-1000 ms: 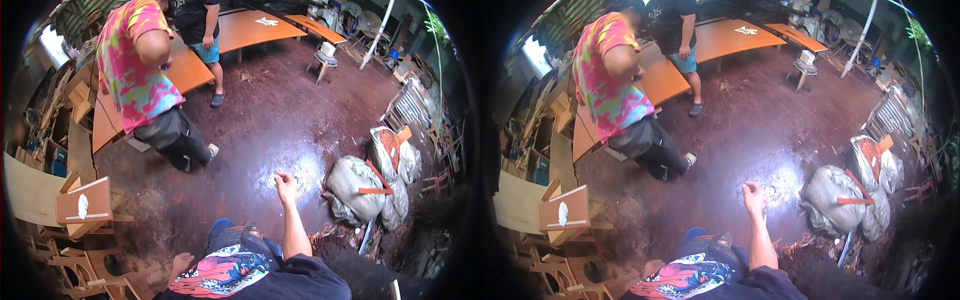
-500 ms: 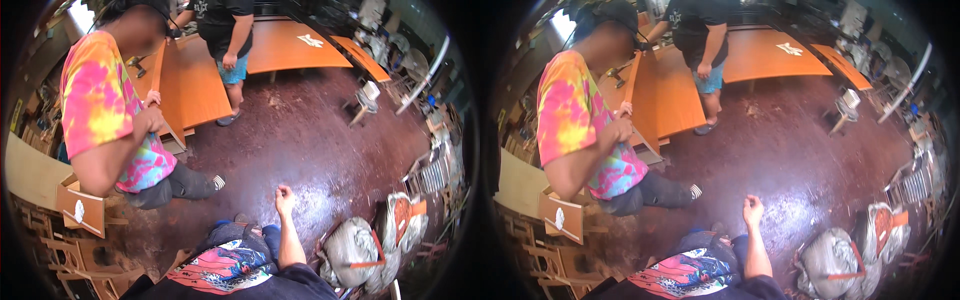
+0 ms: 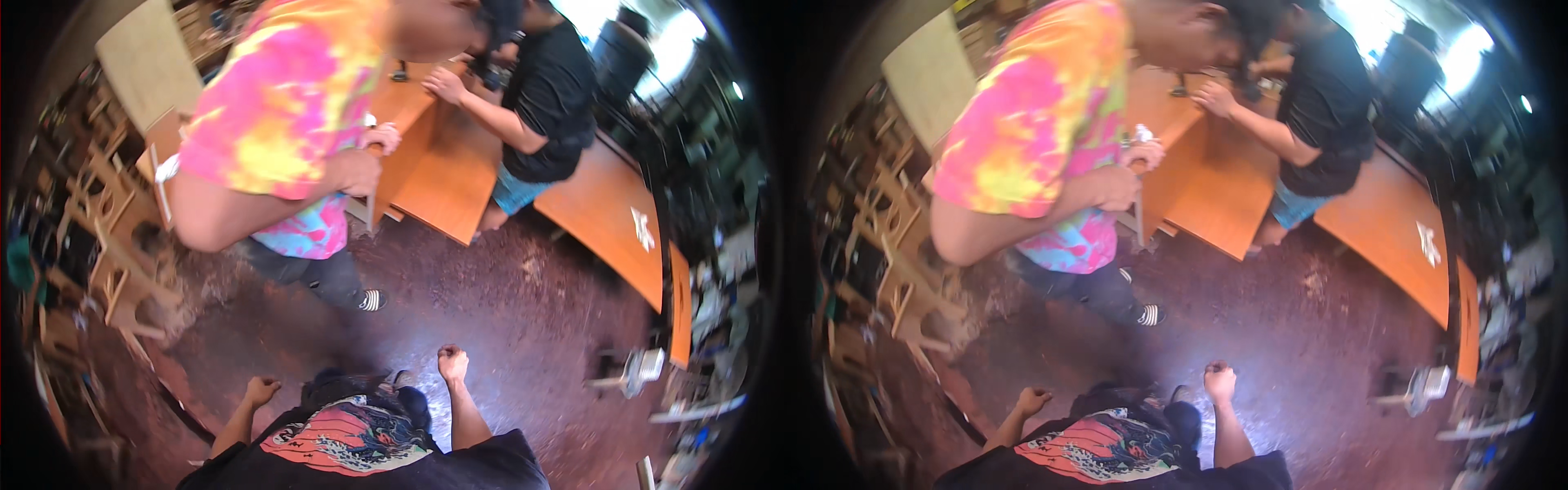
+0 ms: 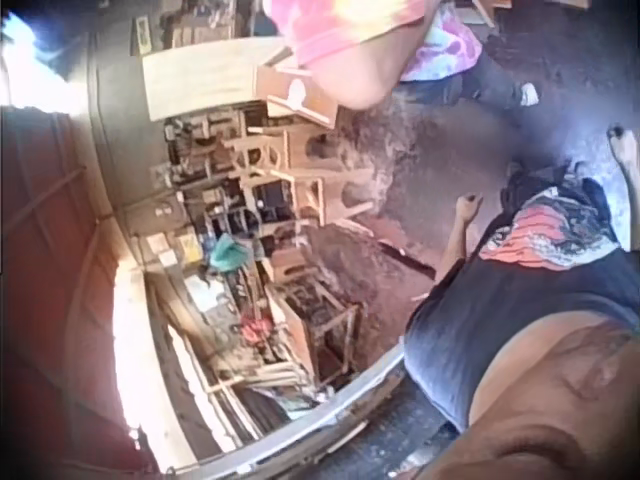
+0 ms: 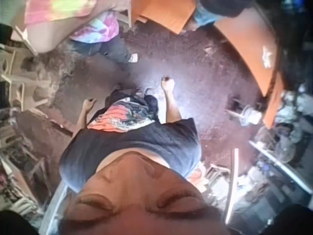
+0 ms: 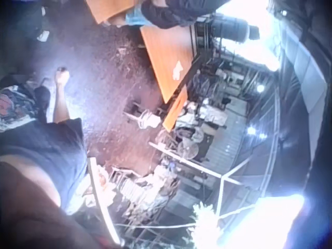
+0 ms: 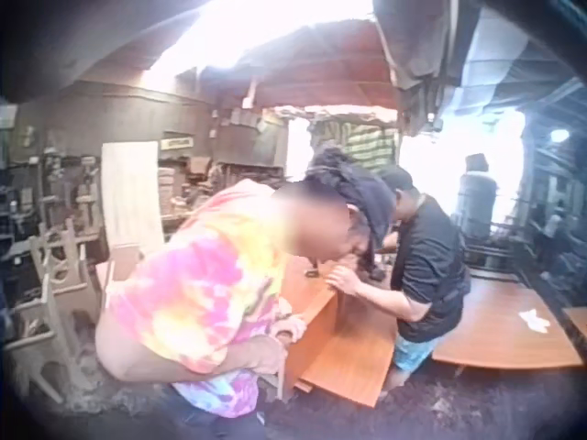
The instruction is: The person trims the excess edge banding of a wood panel with scissors and then uses a handheld router to smooth the edges of the panel.
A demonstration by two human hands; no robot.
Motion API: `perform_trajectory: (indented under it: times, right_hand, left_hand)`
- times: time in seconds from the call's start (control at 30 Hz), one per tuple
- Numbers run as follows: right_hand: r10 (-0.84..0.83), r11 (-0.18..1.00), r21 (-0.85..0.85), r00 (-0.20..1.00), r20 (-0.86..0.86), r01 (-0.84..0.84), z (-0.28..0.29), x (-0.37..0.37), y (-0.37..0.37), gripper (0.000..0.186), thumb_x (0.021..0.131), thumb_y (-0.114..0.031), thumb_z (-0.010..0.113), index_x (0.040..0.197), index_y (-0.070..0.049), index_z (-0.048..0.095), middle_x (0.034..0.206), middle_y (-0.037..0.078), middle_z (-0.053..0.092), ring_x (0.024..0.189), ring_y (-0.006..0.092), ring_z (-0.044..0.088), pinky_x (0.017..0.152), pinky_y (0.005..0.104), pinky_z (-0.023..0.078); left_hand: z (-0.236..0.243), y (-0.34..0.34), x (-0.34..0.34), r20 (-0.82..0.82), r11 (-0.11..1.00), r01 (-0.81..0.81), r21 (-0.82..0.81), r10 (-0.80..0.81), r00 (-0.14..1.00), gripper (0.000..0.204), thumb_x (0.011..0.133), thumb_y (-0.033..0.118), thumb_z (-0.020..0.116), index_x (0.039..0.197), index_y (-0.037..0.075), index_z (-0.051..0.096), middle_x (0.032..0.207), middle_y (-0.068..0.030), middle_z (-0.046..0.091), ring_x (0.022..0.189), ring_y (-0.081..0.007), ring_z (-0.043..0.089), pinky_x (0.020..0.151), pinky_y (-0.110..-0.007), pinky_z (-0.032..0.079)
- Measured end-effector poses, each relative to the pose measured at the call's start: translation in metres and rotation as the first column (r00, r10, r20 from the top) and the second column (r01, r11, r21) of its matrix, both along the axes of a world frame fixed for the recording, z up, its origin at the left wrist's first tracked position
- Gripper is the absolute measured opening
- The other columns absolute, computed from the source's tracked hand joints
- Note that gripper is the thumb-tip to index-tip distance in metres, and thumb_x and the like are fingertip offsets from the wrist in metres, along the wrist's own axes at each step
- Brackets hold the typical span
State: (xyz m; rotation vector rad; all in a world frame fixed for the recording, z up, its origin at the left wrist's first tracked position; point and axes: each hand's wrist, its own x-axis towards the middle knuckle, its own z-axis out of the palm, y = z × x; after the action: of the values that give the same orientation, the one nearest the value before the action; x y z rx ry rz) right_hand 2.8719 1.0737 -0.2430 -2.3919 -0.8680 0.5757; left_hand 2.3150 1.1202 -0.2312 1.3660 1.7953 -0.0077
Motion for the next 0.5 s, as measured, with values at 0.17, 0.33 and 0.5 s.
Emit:
perform_trajectory:
  times: [0.17,0.33,0.5]
  right_hand:
    - [0.589,0.794,-0.1,0.799,-0.119,-0.6,-0.006,-0.071,0.033,0.018,0.084,-0.023,0.07,0.094,-0.012,0.08,0.089,0.018,0.077,0.089,0.0349,0.076,0.082,0.0456,0.06]
    - [0.88,0.413,0.052,0.384,-0.279,-0.909,0.021,-0.297,0.127,0.019,0.085,-0.024,0.072,0.086,-0.005,0.074,0.083,0.017,0.074,0.078,0.0329,0.073,0.074,0.0434,0.057]
    - [0.888,0.459,0.434,0.389,-0.244,-0.775,0.058,-0.509,0.275,0.011,0.084,-0.012,0.071,0.089,-0.003,0.072,0.082,0.012,0.075,0.08,0.0212,0.073,0.076,0.0377,0.057]
  left_hand:
    - [-0.031,-0.058,-0.042,0.001,0.982,-0.185,-0.022,0.185,0.983,0.037,0.088,0.034,0.075,0.105,0.002,0.081,0.095,-0.0181,0.079,0.092,-0.0287,0.077,0.086,-0.039,0.059]
    - [-0.096,-0.103,-0.129,0.278,0.846,-0.533,0.002,0.511,0.813,0.032,0.088,0.022,0.074,0.107,-0.002,0.078,0.081,-0.0128,0.076,0.078,-0.019,0.071,0.075,-0.035,0.056]
    - [-0.123,-0.123,-0.215,0.32,0.7,-0.704,0.123,0.644,0.696,0.031,0.086,0.016,0.075,0.106,-0.007,0.076,0.086,-0.0147,0.076,0.079,-0.02,0.07,0.075,-0.037,0.056]
